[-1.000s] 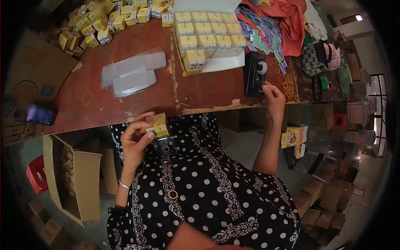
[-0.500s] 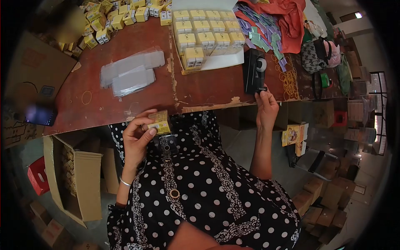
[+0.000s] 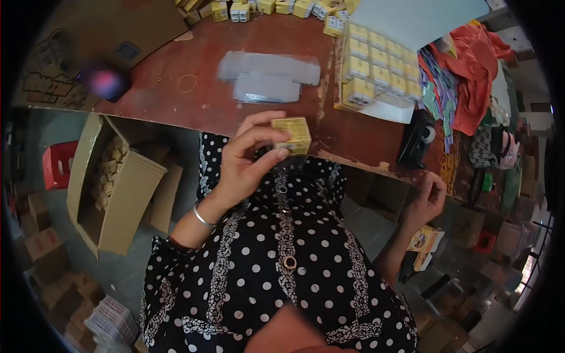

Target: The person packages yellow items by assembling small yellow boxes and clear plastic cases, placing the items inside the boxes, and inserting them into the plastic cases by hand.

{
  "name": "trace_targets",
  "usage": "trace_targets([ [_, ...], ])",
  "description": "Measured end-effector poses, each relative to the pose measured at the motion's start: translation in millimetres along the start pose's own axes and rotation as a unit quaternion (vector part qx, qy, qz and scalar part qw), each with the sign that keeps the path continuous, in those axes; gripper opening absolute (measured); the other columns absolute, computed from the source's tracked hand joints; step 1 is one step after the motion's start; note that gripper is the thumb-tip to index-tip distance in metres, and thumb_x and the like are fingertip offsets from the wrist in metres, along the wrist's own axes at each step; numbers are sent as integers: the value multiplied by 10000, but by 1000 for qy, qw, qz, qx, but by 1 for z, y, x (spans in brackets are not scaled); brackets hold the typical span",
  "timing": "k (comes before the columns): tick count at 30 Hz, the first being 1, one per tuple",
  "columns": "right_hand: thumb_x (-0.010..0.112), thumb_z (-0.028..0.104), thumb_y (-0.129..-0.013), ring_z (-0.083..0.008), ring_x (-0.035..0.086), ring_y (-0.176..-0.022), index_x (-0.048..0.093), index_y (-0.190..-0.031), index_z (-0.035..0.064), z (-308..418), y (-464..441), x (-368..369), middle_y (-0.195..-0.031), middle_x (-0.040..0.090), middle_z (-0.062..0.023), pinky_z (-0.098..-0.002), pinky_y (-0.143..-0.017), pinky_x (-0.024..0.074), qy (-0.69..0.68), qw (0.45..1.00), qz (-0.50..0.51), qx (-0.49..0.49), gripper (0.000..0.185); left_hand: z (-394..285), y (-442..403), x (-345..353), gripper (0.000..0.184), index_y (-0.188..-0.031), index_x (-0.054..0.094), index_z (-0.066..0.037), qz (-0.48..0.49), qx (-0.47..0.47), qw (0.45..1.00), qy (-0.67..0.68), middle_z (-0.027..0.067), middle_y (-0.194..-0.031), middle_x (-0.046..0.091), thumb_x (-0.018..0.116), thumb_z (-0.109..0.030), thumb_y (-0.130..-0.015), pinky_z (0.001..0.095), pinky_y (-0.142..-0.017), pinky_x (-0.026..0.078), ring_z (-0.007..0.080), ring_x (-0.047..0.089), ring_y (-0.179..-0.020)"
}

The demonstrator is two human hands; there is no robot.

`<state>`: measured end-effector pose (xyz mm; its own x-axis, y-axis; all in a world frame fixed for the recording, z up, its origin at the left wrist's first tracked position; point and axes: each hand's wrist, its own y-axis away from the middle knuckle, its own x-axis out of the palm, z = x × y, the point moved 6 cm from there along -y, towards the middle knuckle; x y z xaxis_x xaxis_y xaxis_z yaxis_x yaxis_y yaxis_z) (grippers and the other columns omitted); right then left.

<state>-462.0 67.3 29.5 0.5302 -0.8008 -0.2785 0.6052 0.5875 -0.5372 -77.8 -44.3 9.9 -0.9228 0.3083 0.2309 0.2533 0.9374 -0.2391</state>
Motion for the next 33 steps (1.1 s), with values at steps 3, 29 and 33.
trace_targets([
  [3,594,25,-988,-152,625,-729,601,-1068,-14,67,20,62,-908,652,-126,-275,-649,531,-274,937,188,108,89,-15,-7,5,225,-1081,704,-2,13,52,990,-134,168,-1397,515,721,51,-863,353,-989,524,266,604,-1217],
  [29,773,42,-859,-181,624,-881,633,-1217,35,112,67,184,-1014,644,-84,-293,-750,542,-216,936,269,-62,385,-17,2,15,275,-1112,676,-6,16,142,970,-195,232,-1434,456,717,77,-853,398,-1006,508,338,590,-1242],
  [33,835,34,-742,-284,614,-973,724,-1089,111,143,57,178,-1053,643,-88,-349,-788,537,-128,901,252,-330,372,-13,0,13,278,-1098,683,-35,-12,75,983,-166,172,-1363,543,760,14,-836,340,-924,523,280,638,-1093],
])
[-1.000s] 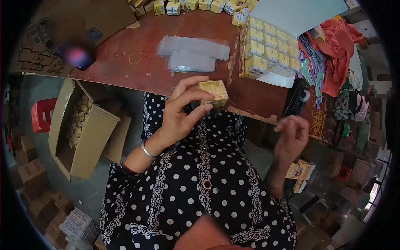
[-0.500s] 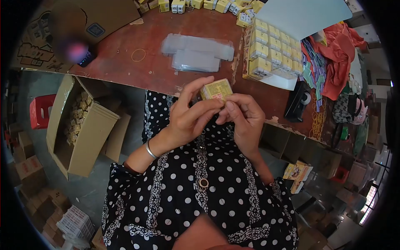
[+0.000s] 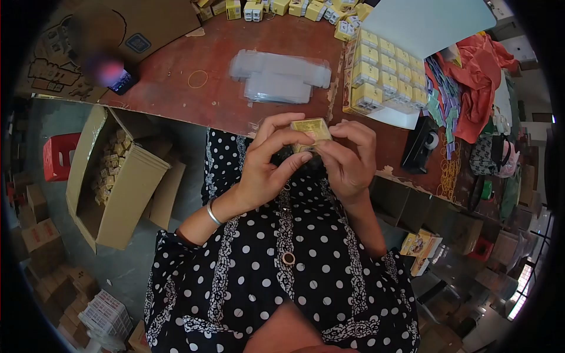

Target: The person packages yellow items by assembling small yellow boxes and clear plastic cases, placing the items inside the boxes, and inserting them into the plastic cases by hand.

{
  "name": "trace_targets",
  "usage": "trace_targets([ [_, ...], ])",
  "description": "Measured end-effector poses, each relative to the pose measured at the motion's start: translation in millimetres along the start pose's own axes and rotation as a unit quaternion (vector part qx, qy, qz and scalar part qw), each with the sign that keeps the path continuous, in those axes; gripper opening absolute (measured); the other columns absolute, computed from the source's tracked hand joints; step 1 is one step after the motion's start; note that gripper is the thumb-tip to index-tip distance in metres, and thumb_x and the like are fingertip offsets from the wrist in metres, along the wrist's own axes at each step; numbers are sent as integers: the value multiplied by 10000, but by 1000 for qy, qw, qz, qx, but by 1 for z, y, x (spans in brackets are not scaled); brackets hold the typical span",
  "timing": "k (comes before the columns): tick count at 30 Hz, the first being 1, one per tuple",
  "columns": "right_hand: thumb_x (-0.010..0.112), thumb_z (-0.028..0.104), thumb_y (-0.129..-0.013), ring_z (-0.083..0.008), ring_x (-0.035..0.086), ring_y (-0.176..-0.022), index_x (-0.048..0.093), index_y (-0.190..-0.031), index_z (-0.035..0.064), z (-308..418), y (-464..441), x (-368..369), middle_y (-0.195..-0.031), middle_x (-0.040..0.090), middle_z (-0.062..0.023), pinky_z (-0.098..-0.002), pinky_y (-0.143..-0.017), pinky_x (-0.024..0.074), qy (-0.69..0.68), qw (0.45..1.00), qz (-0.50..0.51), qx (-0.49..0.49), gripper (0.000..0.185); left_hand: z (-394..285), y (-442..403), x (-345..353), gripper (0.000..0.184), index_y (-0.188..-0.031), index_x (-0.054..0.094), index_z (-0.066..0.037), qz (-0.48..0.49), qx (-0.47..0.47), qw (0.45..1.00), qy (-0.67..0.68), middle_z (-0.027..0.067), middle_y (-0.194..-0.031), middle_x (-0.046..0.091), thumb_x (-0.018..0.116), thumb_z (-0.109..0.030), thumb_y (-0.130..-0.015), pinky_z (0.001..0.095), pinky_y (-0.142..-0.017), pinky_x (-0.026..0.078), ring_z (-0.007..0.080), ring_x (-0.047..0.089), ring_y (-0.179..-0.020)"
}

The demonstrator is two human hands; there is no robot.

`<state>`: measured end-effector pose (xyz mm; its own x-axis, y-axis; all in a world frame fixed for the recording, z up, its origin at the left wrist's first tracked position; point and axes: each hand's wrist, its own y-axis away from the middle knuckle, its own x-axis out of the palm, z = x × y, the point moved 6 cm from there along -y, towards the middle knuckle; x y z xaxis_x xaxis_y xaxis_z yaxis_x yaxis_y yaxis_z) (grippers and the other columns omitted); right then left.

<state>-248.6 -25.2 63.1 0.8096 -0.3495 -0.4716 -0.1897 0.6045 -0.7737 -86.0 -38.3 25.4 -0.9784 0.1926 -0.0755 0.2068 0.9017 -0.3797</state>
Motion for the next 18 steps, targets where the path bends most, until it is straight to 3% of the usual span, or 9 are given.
trace_targets([
  [4,843,36,-716,-280,615,-1035,755,-999,130,-9,-12,-3,-1142,649,-80,-349,-808,542,2,998,69,-12,310,6,3,-1,287,-1074,630,-28,-20,-49,996,70,171,-1356,552,774,4,-828,347,-945,502,288,615,-1137],
  [8,822,163,-783,-330,591,-1161,695,-1227,154,-18,-21,6,-1267,629,-114,-399,-967,505,-10,982,190,-7,462,1,-3,-4,270,-1019,611,-29,-5,14,1000,-2,179,-1357,561,788,-2,-816,343,-943,500,281,622,-1115],
  [10,821,230,-804,-344,576,-1215,639,-1346,162,-23,-19,9,-1316,614,-131,-419,-1031,478,-14,973,228,16,576,0,-4,-4,375,-1114,565,-30,14,45,999,-20,159,-1335,540,772,24,-806,336,-953,497,239,589,-1154],
  [12,829,338,-815,-339,552,-1278,444,-1518,147,-41,-8,9,-1405,561,-147,-439,-1109,407,-240,924,202,219,824,-1,-6,-8,438,-1162,521,-30,-21,25,996,81,142,-1314,522,753,40,-797,334,-965,491,214,556,-1179],
  [13,829,338,-815,-339,552,-1278,444,-1518,147,-41,-7,7,-1405,561,-147,-439,-1109,407,-240,926,205,209,824,0,-8,-12,501,-1209,478,-29,-56,6,982,181,124,-1292,503,734,55,-787,332,-977,484,190,523,-1204],
  [14,841,336,-808,-326,538,-1300,386,-1544,137,-44,1,11,-1431,543,-147,-437,-1115,398,-280,885,257,269,889,4,-11,-16,648,-1349,378,-14,-44,-24,970,238,91,-1255,455,669,86,-779,310,-1016,452,164,470,-1241],
  [15,853,334,-800,-314,524,-1322,328,-1571,126,-44,8,16,-1457,524,-147,-435,-1122,388,-315,836,307,327,956,4,-12,-22,648,-1349,378,-14,-48,-13,971,234,91,-1255,455,669,86,-779,310,-1016,452,164,470,-1241],
  [16,821,233,-837,-249,619,-1205,429,-1509,103,-42,4,17,-1319,638,-129,-387,-1037,477,-253,870,300,299,789,10,-12,-27,684,-1394,360,-10,-54,-56,964,253,84,-1253,451,652,81,-782,301,-1029,434,162,475,-1225],
  [18,806,147,-833,-193,647,-1090,500,-1436,59,-52,-2,17,-1186,674,-104,-338,-959,506,-261,846,315,341,682,18,-9,-26,830,-1529,268,-11,-50,-125,946,296,58,-1244,442,615,53,-778,281,-1048,395,160,488,-1191],
])
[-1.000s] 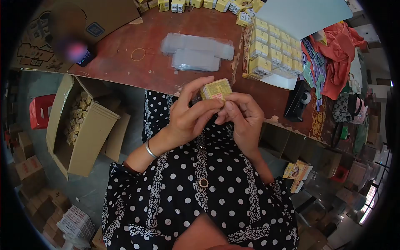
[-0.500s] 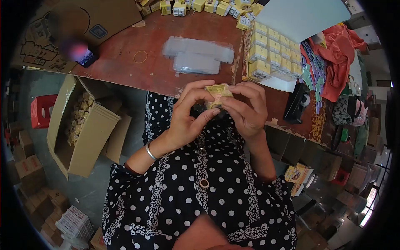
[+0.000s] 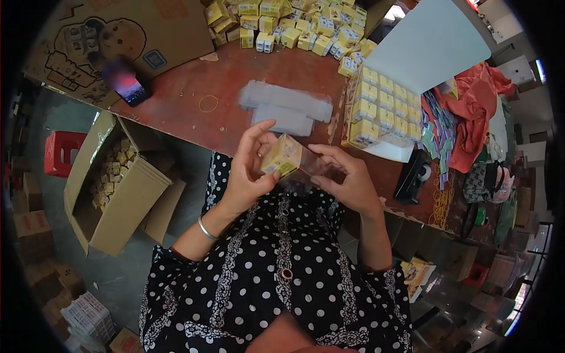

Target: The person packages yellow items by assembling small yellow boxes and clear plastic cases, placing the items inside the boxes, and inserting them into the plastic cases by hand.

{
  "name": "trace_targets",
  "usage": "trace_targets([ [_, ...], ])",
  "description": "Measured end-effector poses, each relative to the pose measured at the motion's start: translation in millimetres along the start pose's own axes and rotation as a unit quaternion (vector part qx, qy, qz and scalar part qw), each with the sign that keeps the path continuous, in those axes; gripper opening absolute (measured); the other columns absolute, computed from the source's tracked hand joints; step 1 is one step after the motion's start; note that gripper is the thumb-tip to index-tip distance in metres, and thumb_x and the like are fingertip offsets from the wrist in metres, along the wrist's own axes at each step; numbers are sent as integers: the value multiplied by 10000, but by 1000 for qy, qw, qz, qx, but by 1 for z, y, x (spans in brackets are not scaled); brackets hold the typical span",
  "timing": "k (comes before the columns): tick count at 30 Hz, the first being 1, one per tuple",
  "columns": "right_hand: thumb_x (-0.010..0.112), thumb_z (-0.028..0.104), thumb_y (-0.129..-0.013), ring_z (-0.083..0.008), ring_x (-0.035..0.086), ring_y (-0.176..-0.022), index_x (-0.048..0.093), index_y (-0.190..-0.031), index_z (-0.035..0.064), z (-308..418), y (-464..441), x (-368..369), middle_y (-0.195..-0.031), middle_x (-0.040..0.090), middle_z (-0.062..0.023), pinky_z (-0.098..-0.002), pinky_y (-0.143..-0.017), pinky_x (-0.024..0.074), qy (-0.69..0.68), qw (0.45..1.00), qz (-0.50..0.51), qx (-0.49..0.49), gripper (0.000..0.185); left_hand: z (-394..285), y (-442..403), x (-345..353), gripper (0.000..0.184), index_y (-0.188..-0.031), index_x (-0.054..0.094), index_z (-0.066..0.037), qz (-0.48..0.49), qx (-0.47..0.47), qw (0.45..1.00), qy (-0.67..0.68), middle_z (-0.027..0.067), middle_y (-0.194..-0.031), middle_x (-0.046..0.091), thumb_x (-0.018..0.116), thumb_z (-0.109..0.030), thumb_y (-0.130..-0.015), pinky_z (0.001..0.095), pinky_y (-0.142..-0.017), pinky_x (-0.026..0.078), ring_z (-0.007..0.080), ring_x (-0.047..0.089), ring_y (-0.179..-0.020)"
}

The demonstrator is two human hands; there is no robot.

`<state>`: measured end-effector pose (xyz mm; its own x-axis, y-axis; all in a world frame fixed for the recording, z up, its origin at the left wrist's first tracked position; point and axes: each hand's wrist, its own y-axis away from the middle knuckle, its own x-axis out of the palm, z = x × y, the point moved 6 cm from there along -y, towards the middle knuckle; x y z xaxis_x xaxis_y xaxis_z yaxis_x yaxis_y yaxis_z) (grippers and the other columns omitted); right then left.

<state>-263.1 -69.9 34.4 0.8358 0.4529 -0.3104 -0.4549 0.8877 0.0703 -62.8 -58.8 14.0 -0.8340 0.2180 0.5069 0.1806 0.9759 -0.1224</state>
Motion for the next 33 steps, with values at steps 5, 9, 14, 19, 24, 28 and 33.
trace_targets([
  [5,759,-5,-846,-89,681,-827,687,-1171,24,34,-30,-25,-893,722,-37,-242,-732,544,84,996,31,15,335,-3,16,5,849,-1498,458,-121,246,-62,908,-334,88,-1160,508,691,5,-691,318,-1037,413,185,513,-1155],
  [9,770,154,-853,-176,707,-791,709,-1052,23,67,-106,-68,-888,742,-88,-334,-706,568,230,970,37,-76,246,19,27,-19,783,-1449,484,-78,183,-160,933,-266,70,-1202,530,699,35,-704,297,-1001,447,165,565,-1090],
  [14,686,141,-813,-351,684,-960,728,-966,27,4,-220,-115,-935,731,-187,-466,-822,559,713,701,-28,-12,196,25,31,-32,714,-1416,462,-27,115,-184,968,-127,46,-1232,524,689,90,-749,282,-999,463,134,571,-1098],
  [19,615,80,-863,-346,652,-1101,752,-1074,71,-29,-249,-115,-1145,725,-145,-407,-936,530,770,628,63,90,252,24,33,-46,673,-1394,463,-25,78,-186,975,-93,33,-1217,524,723,89,-784,294,-1007,477,124,579,-1101],
  [24,702,147,-798,-348,647,-1117,742,-1096,51,-31,-250,-119,-1158,719,-153,-413,-928,538,754,642,97,105,316,24,27,-53,643,-1369,477,-32,64,-184,980,-42,10,-1141,542,755,77,-799,290,-985,502,118,598,-1089],
  [28,733,159,-748,-377,665,-1041,733,-1049,20,-10,-243,-119,-1125,716,-178,-436,-891,546,721,677,106,101,332,20,21,-55,628,-1356,484,-35,64,-147,987,11,12,-1152,556,768,61,-804,282,-974,510,119,599,-1107],
  [33,745,268,-807,-223,681,-907,657,-1097,27,36,-225,-120,-969,688,-87,-328,-812,564,440,897,37,-9,387,5,13,-58,635,-1340,502,-39,48,-104,987,108,56,-1239,594,810,-12,-786,293,-1007,494,154,606,-1141],
])
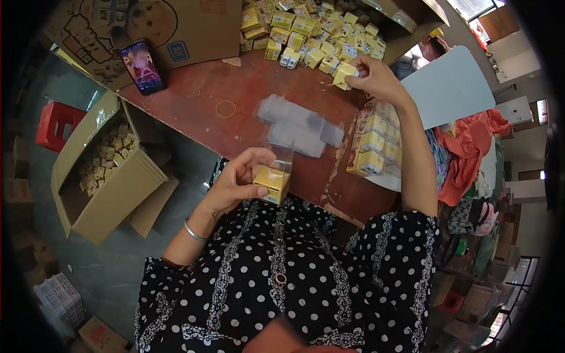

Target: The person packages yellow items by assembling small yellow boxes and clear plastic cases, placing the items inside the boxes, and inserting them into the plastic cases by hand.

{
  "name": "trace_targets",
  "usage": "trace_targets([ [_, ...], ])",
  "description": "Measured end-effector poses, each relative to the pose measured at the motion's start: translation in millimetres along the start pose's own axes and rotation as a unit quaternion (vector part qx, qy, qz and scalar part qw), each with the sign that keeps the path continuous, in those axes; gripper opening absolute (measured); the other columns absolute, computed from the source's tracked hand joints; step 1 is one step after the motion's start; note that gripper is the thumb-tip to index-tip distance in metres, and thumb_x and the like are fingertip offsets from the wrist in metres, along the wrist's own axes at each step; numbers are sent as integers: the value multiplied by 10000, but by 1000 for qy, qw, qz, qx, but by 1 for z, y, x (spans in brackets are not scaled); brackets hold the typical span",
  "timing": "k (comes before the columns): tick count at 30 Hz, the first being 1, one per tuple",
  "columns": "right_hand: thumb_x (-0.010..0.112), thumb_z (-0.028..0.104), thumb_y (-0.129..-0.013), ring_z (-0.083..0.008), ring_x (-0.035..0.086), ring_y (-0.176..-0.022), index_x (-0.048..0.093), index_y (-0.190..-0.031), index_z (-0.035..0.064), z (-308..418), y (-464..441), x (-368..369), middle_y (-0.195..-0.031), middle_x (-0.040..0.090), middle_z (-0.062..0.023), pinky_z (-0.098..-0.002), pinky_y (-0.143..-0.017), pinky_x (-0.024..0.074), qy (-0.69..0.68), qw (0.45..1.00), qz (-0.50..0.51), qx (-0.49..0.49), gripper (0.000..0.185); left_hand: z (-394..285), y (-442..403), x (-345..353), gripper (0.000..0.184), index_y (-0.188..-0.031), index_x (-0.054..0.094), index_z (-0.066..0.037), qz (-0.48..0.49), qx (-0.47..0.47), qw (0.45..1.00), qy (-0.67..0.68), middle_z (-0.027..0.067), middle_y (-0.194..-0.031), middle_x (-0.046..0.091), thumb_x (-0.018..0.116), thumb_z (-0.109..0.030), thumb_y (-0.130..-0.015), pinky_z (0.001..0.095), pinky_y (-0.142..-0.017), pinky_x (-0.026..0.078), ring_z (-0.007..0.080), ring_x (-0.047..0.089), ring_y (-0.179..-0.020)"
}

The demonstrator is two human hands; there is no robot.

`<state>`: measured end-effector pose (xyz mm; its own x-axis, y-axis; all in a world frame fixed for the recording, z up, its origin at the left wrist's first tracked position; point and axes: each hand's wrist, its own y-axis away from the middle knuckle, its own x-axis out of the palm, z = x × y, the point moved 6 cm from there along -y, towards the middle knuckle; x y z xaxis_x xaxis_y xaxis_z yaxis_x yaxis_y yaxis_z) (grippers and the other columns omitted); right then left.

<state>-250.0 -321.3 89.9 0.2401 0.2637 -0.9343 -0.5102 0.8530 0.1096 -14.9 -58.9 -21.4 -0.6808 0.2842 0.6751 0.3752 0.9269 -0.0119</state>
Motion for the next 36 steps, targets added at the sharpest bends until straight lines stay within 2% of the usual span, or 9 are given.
trace_targets([
  [4,645,335,-942,-68,647,-776,613,-1211,16,47,45,-2,-913,634,-7,-223,-682,556,-357,933,33,-20,419,-12,0,10,650,-1341,503,-31,9,6,1000,28,78,-1252,601,819,-40,-773,310,-1039,477,164,600,-1163],
  [8,591,384,-961,-88,638,-630,605,-1277,-2,65,89,21,-994,668,-49,-207,-589,560,-427,895,130,15,499,-11,4,12,667,-1349,495,-17,36,24,998,46,111,-1270,598,807,-59,-760,336,-1064,467,195,597,-1194],
  [13,624,378,-927,-96,676,-775,610,-1249,-24,75,135,55,-1017,677,-78,-222,-569,575,-493,850,184,34,515,-12,5,28,664,-1347,495,-19,65,18,989,131,157,-1353,565,789,-82,-755,384,-1091,454,270,582,-1246],
  [16,636,341,-921,-139,696,-853,599,-1249,-67,87,152,70,-1048,688,-113,-244,-605,593,-596,772,219,-1,525,-5,0,49,671,-1347,491,-18,124,-15,979,163,183,-1449,487,785,-92,-747,417,-1106,440,313,567,-1270],
  [19,621,319,-936,-157,703,-849,603,-1256,-71,102,162,78,-1074,694,-129,-244,-604,594,-606,765,216,-14,505,11,-5,63,677,-1336,485,-20,180,-37,964,191,174,-1453,439,790,-92,-736,415,-1133,404,311,533,-1285],
  [24,590,297,-976,-190,672,-1020,606,-1306,-70,107,166,85,-1146,676,-124,-301,-865,551,-583,784,207,-35,494,8,-4,66,684,-1332,489,-23,138,-26,973,183,151,-1361,490,804,-99,-730,380,-1117,409,270,537,-1255],
  [26,555,329,-1010,-192,630,-1113,611,-1325,-48,111,165,77,-1191,642,-105,-320,-957,495,-504,847,159,-54,494,9,-5,62,688,-1332,489,-22,121,-24,974,190,145,-1337,504,810,-102,-728,370,-1106,418,258,543,-1241],
  [30,588,297,-1011,-180,616,-1130,606,-1334,-28,123,173,72,-1203,618,-88,-310,-942,509,-478,869,100,-83,458,15,-7,58,664,-1327,493,-11,136,-22,976,169,135,-1314,524,800,-79,-742,352,-1094,428,236,542,-1247],
  [36,689,119,-949,-170,648,-1066,585,-1333,-26,116,178,77,-1230,595,-77,-295,-908,541,-550,832,75,10,424,17,-10,58,643,-1337,498,-6,126,-15,980,150,114,-1317,529,783,-44,-761,344,-1091,436,219,546,-1253],
])
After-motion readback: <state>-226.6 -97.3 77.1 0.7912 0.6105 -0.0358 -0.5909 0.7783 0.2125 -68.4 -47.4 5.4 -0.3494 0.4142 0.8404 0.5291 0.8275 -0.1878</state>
